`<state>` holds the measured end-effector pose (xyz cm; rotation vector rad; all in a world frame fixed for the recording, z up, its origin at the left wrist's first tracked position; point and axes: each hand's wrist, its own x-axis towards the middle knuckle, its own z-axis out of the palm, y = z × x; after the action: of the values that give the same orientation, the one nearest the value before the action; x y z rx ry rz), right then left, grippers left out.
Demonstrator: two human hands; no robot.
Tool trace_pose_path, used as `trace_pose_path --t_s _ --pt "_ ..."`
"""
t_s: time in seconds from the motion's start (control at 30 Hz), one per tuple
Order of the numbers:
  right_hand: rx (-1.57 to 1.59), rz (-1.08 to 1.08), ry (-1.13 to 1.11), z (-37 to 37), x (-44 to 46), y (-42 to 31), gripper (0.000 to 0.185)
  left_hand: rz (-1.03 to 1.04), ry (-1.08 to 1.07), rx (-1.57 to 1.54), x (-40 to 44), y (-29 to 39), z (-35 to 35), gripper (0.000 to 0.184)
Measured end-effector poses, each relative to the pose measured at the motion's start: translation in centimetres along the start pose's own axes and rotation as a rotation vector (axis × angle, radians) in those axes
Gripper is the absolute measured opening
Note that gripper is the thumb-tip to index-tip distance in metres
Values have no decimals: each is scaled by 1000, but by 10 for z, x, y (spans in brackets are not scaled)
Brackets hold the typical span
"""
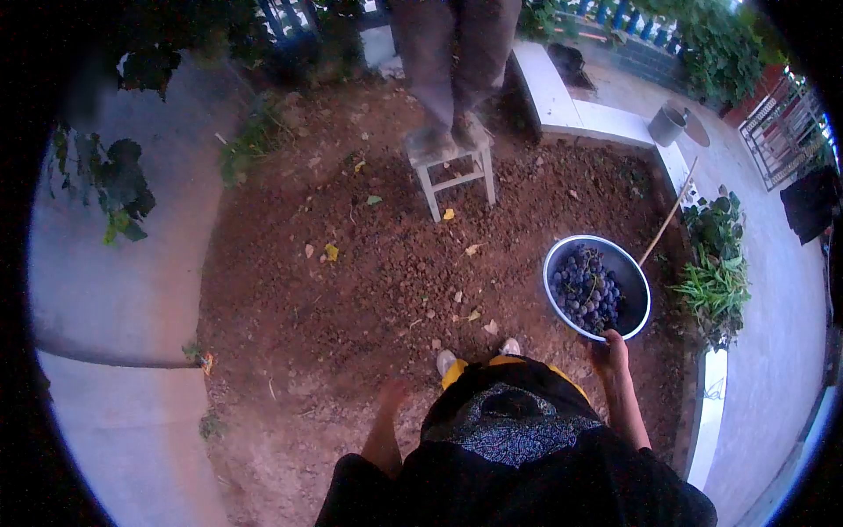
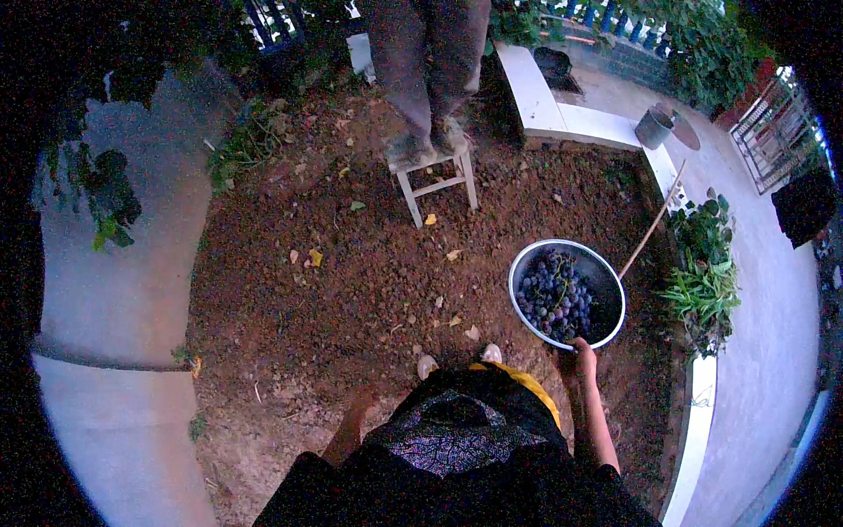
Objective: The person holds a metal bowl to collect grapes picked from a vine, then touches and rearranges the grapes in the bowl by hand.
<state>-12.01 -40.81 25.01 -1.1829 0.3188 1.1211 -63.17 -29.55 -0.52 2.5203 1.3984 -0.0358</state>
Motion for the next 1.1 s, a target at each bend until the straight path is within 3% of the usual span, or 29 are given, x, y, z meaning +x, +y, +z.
trace_pose_path --t_s 0.03,0.07,0.1,0.13,0.23,0.27,0.33,0.43,0.5,0.73,0.8,0.83,0.87,0.93,1.0,1.03,1.1 --pt "-6 -23 14 3 -3 -1 40 0 -2 -1 1 0 -4 26" --pt "-6 -23 16 5 -5 -3 40 130 172 -77 4 0 -9 27" --pt "12 15 41 6 -6 -4 28 259 345 -153 5 0 -13 29" --pt "30 52 65 8 -8 -5 16 259 344 -154 4 -1 -10 29" --pt "46 63 27 13 -13 -6 19 124 158 -49 -1 -5 -2 32" --pt "46 63 28 13 -14 -6 19 -157 13 -466 -3 -9 2 32" --pt "52 55 41 15 -14 -3 21 -441 -140 -879 -3 -16 11 32" --pt "17 -72 45 14 -11 2 37 -401 -72 -851 -1 -15 11 30" --pt "21 -70 49 20 -16 2 36 53 -83 31 7 0 -17 27" --pt "5 1 16 14 -13 0 33 -27 -159 70 3 5 -13 21" --pt "24 22 6 16 -18 -2 33 -601 -158 -675 4 13 -19 20" --pt "42 42 -3 19 -20 -2 34 -602 -157 -676 3 9 -20 20" --pt "42 42 -4 20 -21 -1 34 -651 -201 -972 1 4 -23 20" --pt "68 6 31 21 -21 0 34 -692 -242 -1269 1 3 -23 21" --pt "59 -12 29 19 -20 0 34 -598 -257 -603 4 11 -19 21" --pt "49 -31 28 20 -19 3 33 -596 -256 -605 5 7 -14 21" --pt "55 -4 22 22 -21 0 32 -102 -269 121 5 -4 5 23"
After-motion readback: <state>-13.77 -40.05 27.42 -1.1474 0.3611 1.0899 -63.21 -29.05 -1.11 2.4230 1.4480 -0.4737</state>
